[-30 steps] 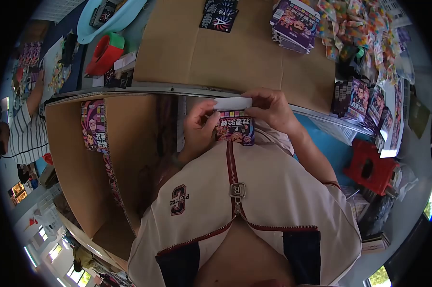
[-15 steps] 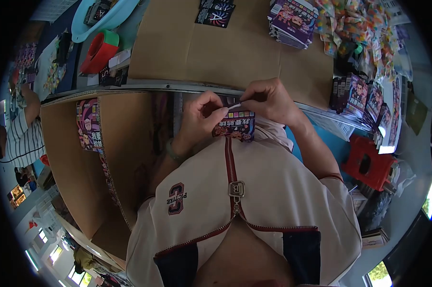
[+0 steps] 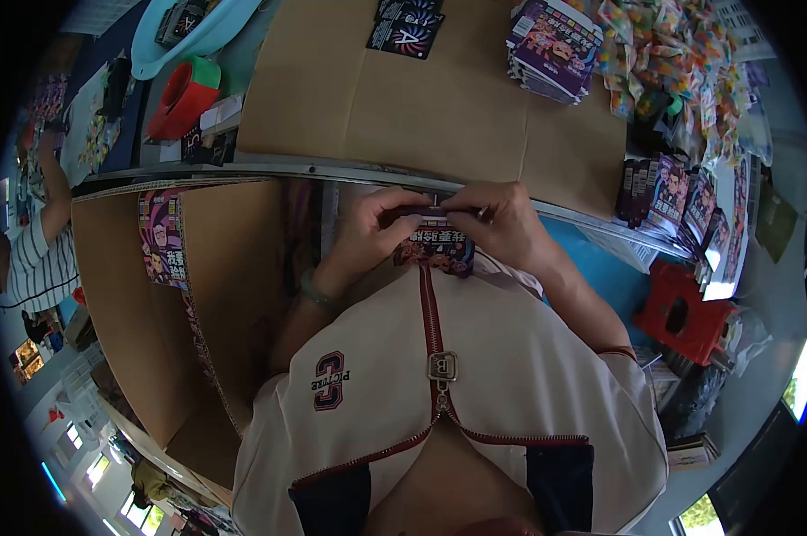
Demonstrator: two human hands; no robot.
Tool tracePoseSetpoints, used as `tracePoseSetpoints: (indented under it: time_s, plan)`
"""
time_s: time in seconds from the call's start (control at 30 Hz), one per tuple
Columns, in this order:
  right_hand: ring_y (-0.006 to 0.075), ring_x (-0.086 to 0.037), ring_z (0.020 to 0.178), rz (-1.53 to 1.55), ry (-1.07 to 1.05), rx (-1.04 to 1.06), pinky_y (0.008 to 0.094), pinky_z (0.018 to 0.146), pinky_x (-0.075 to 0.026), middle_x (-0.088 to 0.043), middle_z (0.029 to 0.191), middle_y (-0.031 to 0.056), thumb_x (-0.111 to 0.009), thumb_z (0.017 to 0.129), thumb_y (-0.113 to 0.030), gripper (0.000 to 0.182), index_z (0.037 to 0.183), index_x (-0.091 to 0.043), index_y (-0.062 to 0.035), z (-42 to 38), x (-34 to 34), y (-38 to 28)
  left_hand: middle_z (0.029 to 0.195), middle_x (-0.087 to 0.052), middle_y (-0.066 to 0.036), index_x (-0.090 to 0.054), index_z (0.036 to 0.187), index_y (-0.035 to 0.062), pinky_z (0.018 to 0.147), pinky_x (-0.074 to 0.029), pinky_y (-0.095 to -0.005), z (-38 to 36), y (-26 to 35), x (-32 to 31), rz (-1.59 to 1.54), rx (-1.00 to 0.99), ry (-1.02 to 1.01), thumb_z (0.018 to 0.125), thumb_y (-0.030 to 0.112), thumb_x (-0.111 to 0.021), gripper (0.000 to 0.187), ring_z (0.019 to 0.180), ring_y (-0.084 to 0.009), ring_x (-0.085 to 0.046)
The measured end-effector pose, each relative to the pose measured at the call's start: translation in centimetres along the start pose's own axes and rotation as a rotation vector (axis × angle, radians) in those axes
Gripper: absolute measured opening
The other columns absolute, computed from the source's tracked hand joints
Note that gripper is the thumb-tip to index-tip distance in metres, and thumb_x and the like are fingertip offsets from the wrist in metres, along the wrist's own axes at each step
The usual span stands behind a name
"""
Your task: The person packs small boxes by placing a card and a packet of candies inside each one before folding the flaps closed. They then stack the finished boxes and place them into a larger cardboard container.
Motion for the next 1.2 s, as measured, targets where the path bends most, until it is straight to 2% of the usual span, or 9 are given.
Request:
tracePoseSetpoints:
  time_s: [0.37, 0.47, 0.57, 0.77, 0.93, 1.03, 1.1, 1.13, 1.2]
  plan:
    - [0.0105, -0.063, 0.07, 0.096, 0.026, -0.134, 0.0251, 0.063, -0.049, -0.07, 0.083, 0.0077, -0.063, 0.084, 0.001, 0.009, 0.089, -0.069, 0.0063, 0.0, -0.1, 3.2, 0.092, -0.068, -0.006, -0.067, 0.105, -0.0039, 0.074, -0.05, -0.0219, -0.3, -2.7, -0.2, -0.378, 0.159, 0.118, 0.091, 0.005, -0.06, 0.018, 0.083, -0.0084, -0.062]
    - [0.0118, -0.064, 0.079, 0.199, 0.048, 0.082, 0.0273, 0.07, -0.051, -0.07, 0.086, 0.0104, -0.06, 0.085, 0.002, 0.012, 0.092, -0.068, 0.0074, -0.6, -0.1, 2.1, 0.091, -0.068, -0.005, -0.068, 0.105, -0.0031, 0.074, -0.05, -0.0217, -0.9, -2.3, -0.5, -0.403, 0.153, 0.21, 0.093, 0.006, -0.058, 0.018, 0.083, -0.0087, -0.062]
    - [0.0188, -0.066, 0.086, 0.113, -0.079, 0.09, 0.0309, 0.077, -0.052, -0.069, 0.101, 0.0165, -0.061, 0.083, 0.002, 0.022, 0.105, -0.067, 0.005, -1.5, -0.3, 2.3, 0.093, -0.068, -0.005, -0.068, 0.105, -0.0027, 0.075, -0.05, -0.0218, -1.5, -2.2, -0.2, -0.195, -0.184, 0.193, 0.093, 0.006, -0.056, 0.018, 0.083, -0.0087, -0.062]
    - [0.0322, -0.057, 0.112, -0.68, -0.085, 0.494, 0.0408, 0.081, -0.055, -0.045, 0.143, 0.0131, -0.07, 0.067, 0.0, 0.066, 0.129, -0.058, -0.0196, -0.3, -0.7, -2.9, 0.087, -0.069, -0.005, -0.068, 0.102, -0.0046, 0.073, -0.05, -0.0215, 0.4, -1.3, 5.5, -0.318, -0.144, 0.581, 0.095, 0.007, -0.057, 0.018, 0.078, -0.009, -0.063]
    - [0.0373, -0.063, 0.096, -0.562, -0.082, 0.673, 0.0423, 0.079, -0.055, -0.058, 0.126, 0.0173, -0.067, 0.068, 0.003, 0.056, 0.122, -0.062, -0.0112, 3.7, -1.3, -5.5, 0.097, -0.068, -0.007, -0.064, 0.108, -0.0034, 0.073, -0.051, -0.0226, 1.5, 0.0, 9.0, -0.356, -0.15, 0.608, 0.096, 0.011, -0.056, 0.02, 0.084, -0.0089, -0.063]
    - [0.0381, -0.064, 0.082, -0.401, 0.112, 0.703, 0.0428, 0.075, -0.054, -0.067, 0.1, 0.0187, -0.065, 0.072, -0.001, 0.038, 0.111, -0.064, -0.0033, 6.9, 0.0, -7.2, 0.123, -0.058, -0.014, -0.043, 0.135, -0.0014, 0.086, -0.05, -0.0301, 0.9, 2.2, 9.4, -0.165, -0.247, 0.71, 0.092, 0.013, -0.063, 0.049, 0.103, -0.0182, -0.061]
    - [0.0404, -0.063, 0.078, -0.521, 0.015, 0.504, 0.0449, 0.071, -0.052, -0.065, 0.087, 0.0205, -0.062, 0.078, -0.007, 0.023, 0.101, -0.065, -0.0012, 9.6, -1.0, -6.6, 0.14, -0.042, -0.021, -0.024, 0.145, -0.0016, 0.096, -0.045, -0.037, 0.3, 6.1, 6.9, 0.646, -0.689, 0.811, 0.081, 0.019, -0.074, 0.084, 0.119, -0.026, -0.051]
    - [0.0404, -0.063, 0.078, -0.526, 0.017, 0.506, 0.0449, 0.071, -0.052, -0.065, 0.087, 0.0205, -0.062, 0.078, -0.007, 0.023, 0.101, -0.065, -0.0012, 10.1, -1.7, -7.1, 0.146, -0.031, -0.026, -0.008, 0.149, -0.0021, 0.106, -0.036, -0.0441, 1.4, 5.2, 6.4, 0.638, -0.61, 0.748, 0.068, 0.021, -0.085, 0.113, 0.127, -0.0344, -0.042]
    - [0.0414, -0.062, 0.076, -0.532, -0.04, 0.45, 0.046, 0.07, -0.05, -0.064, 0.078, 0.0211, -0.06, 0.083, -0.012, 0.017, 0.093, -0.065, 0.0006, 11.4, -3.0, -7.6, 0.146, -0.031, -0.026, -0.006, 0.148, -0.0021, 0.106, -0.036, -0.0445, 2.8, 4.7, 6.0, 0.512, -0.631, 0.842, 0.066, 0.019, -0.086, 0.117, 0.127, -0.0342, -0.042]
Point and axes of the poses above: each hand's wrist, its own z-axis towards the middle knuckle, its own x-axis out of the back of the hand, y = z × x, the point moved 7 cm from there along z, towards the middle knuckle
